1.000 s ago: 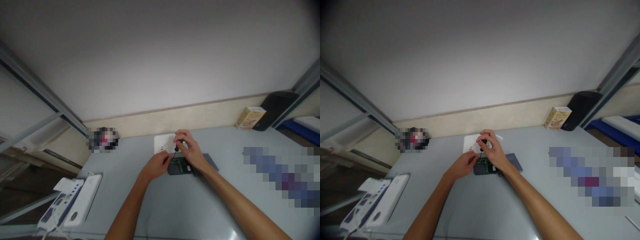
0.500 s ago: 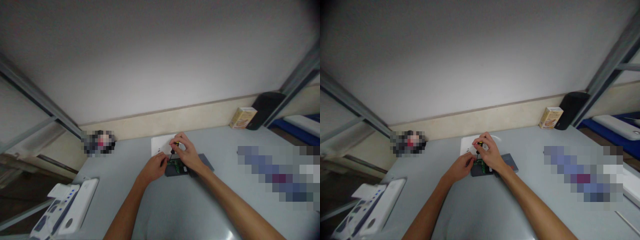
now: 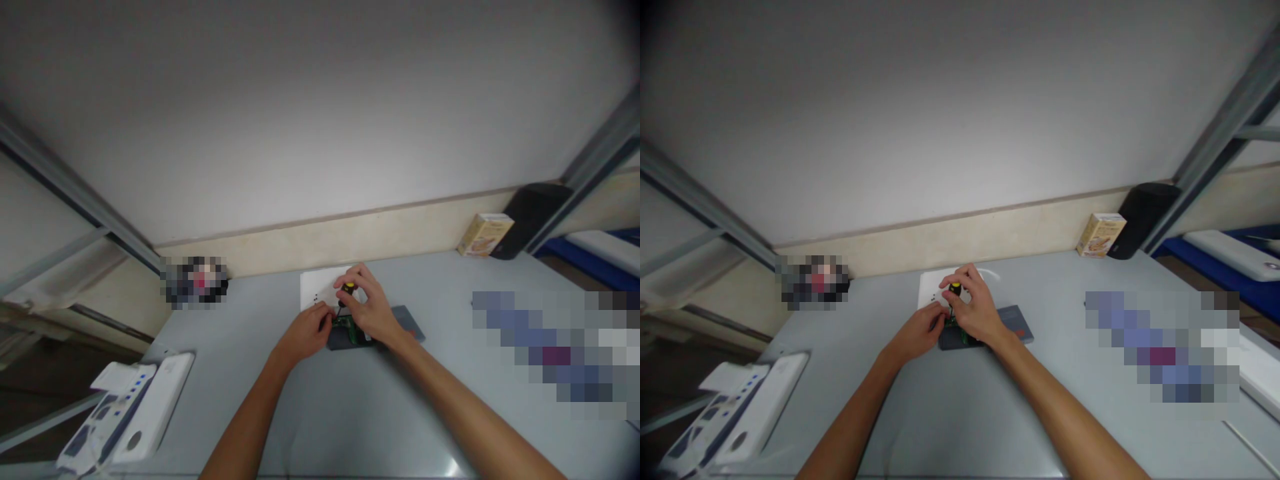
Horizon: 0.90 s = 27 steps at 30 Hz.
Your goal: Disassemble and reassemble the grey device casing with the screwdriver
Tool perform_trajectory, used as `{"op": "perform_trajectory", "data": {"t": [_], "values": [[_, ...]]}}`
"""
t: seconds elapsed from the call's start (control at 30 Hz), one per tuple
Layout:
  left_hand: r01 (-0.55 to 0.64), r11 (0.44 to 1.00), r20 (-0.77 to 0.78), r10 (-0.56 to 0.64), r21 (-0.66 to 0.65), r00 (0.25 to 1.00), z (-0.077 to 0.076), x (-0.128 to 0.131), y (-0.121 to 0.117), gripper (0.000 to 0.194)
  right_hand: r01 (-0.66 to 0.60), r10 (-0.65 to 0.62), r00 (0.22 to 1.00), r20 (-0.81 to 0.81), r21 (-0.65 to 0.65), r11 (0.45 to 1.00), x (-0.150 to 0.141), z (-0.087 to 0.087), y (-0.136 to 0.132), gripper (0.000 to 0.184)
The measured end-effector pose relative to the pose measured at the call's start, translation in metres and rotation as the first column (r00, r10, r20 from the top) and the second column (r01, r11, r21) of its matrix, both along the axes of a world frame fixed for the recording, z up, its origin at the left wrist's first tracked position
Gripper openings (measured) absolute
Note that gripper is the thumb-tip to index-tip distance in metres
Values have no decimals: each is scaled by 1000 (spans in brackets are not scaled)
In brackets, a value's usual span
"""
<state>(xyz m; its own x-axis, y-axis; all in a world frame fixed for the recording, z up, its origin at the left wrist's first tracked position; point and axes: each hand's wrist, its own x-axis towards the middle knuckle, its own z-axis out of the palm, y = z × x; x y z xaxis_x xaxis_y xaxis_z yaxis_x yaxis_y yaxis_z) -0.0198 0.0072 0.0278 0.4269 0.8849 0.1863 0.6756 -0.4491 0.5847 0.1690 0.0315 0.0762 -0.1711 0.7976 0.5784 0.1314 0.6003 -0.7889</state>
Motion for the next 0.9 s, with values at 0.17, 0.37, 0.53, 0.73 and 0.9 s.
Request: {"op": "perform_trajectory", "data": {"t": [0.17,0.37,0.53,0.73,0.9], "values": [[8,1000,8,-8,-2,1000,2,0,-1,21,-84,84,996,-15,-11,996,8,-1,2,24],[13,1000,14,-13,0,1000,0,-1,0,21,31,-32,998,-55,-23,999,10,-1,3,10],[8,1000,-11,-8,0,1000,-1,-1,0,21,-72,68,995,-73,-65,995,11,0,2,23],[4,1000,-16,-3,7,1000,-2,-1,-1,19,-25,19,996,-86,-70,997,11,0,4,13],[12,1000,-20,-12,11,1000,-1,-1,-1,20,-52,44,996,-78,-95,994,14,-1,7,21]]}}
